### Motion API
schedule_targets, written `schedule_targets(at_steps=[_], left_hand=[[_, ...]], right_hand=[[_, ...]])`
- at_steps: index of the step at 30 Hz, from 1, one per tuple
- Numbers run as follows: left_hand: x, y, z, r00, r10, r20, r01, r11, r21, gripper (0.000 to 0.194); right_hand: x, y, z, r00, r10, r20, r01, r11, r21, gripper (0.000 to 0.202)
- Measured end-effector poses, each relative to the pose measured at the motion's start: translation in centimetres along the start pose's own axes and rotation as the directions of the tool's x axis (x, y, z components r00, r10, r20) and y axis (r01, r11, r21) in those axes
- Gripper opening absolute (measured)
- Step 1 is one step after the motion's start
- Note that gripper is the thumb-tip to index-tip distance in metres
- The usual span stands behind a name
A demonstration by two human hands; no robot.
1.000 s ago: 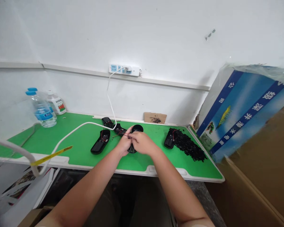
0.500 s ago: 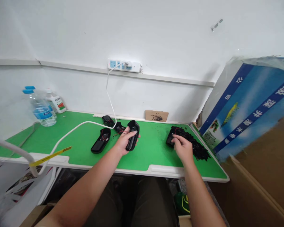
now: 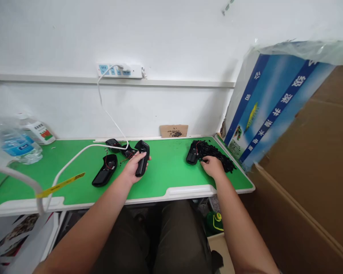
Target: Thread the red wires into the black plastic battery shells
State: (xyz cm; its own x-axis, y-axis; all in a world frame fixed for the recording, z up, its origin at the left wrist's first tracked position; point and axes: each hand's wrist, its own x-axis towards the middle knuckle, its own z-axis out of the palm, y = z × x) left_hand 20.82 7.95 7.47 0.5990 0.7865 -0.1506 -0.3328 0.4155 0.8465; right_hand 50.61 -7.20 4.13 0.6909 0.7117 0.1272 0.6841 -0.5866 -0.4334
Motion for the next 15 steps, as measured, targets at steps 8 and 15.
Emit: schedule_targets(at_steps=[8,15], left_hand=[[-0.1,0.2,0.1,1.000,0.020,0.003,-0.020,1.000,-0.022,0.037],[-0.1,0.6,-0.1,0.999,-0.047,-0.019,0.044,0.986,-0.162,0.028]], right_hand=[[-0.4,-0.9,0.0,0.997,-0.075,0.000,0.075,0.990,-0.118,0.024],[-1.2,-0.6,0.3,0.994,-0.061,-0.095,0.049,0.991,-0.122,0.023]])
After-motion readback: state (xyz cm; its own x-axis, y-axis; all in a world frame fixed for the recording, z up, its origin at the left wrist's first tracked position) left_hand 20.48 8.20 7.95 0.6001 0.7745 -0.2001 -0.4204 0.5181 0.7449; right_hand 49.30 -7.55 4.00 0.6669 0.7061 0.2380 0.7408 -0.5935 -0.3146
